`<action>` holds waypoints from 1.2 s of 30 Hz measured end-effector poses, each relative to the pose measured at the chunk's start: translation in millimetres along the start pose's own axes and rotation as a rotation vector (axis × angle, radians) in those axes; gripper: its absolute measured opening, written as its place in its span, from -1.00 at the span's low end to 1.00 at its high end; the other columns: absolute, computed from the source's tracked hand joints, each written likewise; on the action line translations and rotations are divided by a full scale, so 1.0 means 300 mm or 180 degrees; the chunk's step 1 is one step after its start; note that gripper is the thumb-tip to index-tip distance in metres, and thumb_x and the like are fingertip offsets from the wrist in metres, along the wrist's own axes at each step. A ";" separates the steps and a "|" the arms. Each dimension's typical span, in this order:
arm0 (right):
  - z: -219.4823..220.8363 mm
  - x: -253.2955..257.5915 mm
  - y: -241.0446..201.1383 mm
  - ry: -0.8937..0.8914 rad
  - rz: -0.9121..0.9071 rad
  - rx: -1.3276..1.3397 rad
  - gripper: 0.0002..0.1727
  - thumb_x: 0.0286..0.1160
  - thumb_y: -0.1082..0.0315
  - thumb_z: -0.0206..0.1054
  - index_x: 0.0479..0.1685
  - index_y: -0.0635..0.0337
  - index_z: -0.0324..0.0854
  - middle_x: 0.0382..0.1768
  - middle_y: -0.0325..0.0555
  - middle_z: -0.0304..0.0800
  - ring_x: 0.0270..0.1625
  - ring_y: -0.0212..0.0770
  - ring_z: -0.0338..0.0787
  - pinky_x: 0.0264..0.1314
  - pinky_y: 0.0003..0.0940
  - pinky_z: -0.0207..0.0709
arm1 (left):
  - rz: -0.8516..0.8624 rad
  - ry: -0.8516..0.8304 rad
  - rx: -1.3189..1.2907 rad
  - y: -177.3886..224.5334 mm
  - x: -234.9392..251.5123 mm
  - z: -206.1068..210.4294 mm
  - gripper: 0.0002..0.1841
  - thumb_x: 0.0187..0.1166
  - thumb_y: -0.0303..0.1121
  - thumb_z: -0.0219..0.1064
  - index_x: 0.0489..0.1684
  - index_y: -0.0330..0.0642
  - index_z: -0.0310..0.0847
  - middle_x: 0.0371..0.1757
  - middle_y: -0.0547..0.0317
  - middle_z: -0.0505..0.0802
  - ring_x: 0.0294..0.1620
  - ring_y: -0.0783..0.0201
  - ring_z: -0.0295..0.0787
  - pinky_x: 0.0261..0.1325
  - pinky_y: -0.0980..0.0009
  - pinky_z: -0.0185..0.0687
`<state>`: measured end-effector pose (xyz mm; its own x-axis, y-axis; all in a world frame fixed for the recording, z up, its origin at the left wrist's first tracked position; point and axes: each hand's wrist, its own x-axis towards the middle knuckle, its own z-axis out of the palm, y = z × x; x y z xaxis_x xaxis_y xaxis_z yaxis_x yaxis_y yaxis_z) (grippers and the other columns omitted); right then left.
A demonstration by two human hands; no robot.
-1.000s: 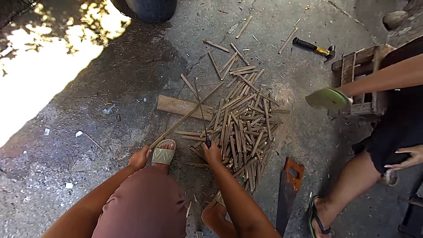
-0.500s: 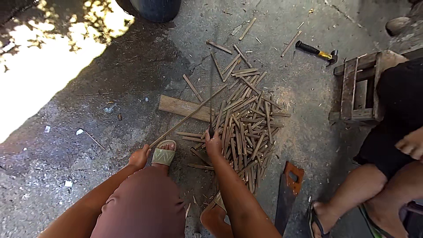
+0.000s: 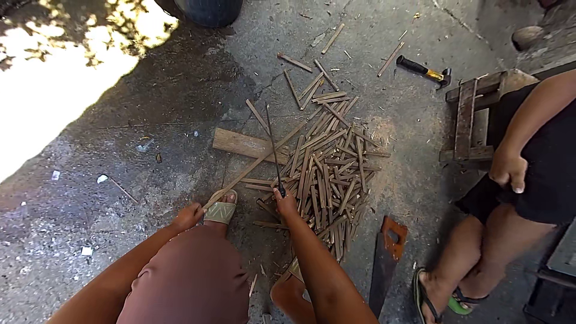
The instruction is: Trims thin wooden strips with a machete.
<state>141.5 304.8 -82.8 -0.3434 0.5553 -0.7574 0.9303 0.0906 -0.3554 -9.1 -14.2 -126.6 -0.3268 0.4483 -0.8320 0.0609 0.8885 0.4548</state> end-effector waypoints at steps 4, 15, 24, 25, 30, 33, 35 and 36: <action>-0.076 -0.058 -0.081 0.0253 -0.0073 0.0010 -0.42 0.85 -0.09 0.09 0.29 0.33 0.59 -0.11 0.19 0.79 -0.13 0.04 0.82 0.08 0.02 0.66 | -0.0202 -0.0104 0.0621 0.066 -0.024 -0.008 -0.48 0.96 -0.10 -0.15 0.42 -0.46 0.39 0.20 -0.54 0.74 0.32 -0.42 0.71 0.38 -0.30 0.51; -0.229 -0.109 -0.263 0.1905 -0.2455 0.0962 -0.54 0.81 0.07 0.18 0.21 0.40 0.56 -0.36 0.00 0.77 -0.48 -0.21 0.78 -0.34 -0.19 0.76 | -0.0153 -0.0127 0.0015 0.051 -0.052 -0.073 -0.30 0.91 0.09 -0.15 -0.21 -0.51 0.56 -0.32 -0.26 0.64 -0.23 -0.13 0.60 0.03 -0.15 0.47; -0.038 -0.012 -0.045 0.0400 -0.0442 -0.0318 -0.41 0.85 -0.04 0.11 0.42 0.38 0.54 0.03 0.33 0.82 0.17 0.21 0.83 0.34 0.17 0.59 | -0.0487 -0.0285 0.0338 0.119 -0.292 -0.155 -0.27 0.90 0.10 -0.13 -0.17 -0.54 0.64 -0.18 -0.39 0.75 -0.03 -0.23 0.71 0.19 -0.18 0.49; -0.039 -0.017 -0.062 0.0365 -0.0369 -0.0357 -0.42 0.85 -0.04 0.11 0.38 0.37 0.56 0.02 0.31 0.82 0.17 0.20 0.83 0.33 0.16 0.59 | -0.0519 -0.0326 0.0320 0.125 -0.302 -0.159 -0.26 0.89 0.11 -0.13 -0.17 -0.54 0.64 -0.16 -0.38 0.75 -0.01 -0.21 0.71 0.20 -0.17 0.48; -0.109 -0.083 -0.185 0.0773 -0.0829 0.0197 -0.45 0.85 -0.05 0.12 0.23 0.37 0.58 -0.27 0.24 0.77 -0.19 0.17 0.82 0.01 0.16 0.66 | -0.0630 -0.0310 0.0316 0.139 -0.309 -0.182 -0.25 0.89 0.13 -0.16 -0.19 -0.54 0.62 -0.19 -0.37 0.73 -0.04 -0.21 0.69 0.18 -0.18 0.47; -0.102 -0.115 -0.196 0.1507 -0.1750 0.0798 -0.53 0.82 0.12 0.17 0.25 0.44 0.55 -0.46 0.11 0.75 -0.51 -0.03 0.78 -0.31 -0.01 0.73 | -0.0583 -0.0305 0.0337 0.133 -0.311 -0.194 -0.24 0.89 0.13 -0.19 -0.29 -0.52 0.60 -0.29 -0.31 0.69 -0.14 -0.18 0.66 0.08 -0.18 0.46; -0.063 -0.085 -0.143 0.1650 -0.1966 0.0781 -0.53 0.76 0.17 0.19 0.24 0.51 0.53 -0.43 0.12 0.76 -0.48 -0.04 0.80 -0.29 -0.03 0.76 | -0.0627 -0.0358 0.0354 0.152 -0.320 -0.213 -0.23 0.90 0.12 -0.20 -0.25 -0.54 0.61 -0.26 -0.33 0.71 -0.11 -0.19 0.66 0.12 -0.18 0.46; -0.041 -0.065 -0.101 0.1455 -0.1740 0.0561 -0.51 0.76 0.17 0.21 0.25 0.54 0.53 -0.35 0.22 0.78 -0.36 0.06 0.84 -0.15 0.05 0.75 | -0.0650 -0.0382 0.0365 0.163 -0.327 -0.224 -0.24 0.90 0.12 -0.20 -0.22 -0.54 0.62 -0.24 -0.33 0.71 -0.10 -0.18 0.66 0.14 -0.17 0.46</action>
<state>121.6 301.2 -50.6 -0.6288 0.7617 -0.1563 0.5938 0.3406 -0.7290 -37.3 -21.3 -1.3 -0.2295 0.2607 -0.9378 0.1140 0.9640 0.2401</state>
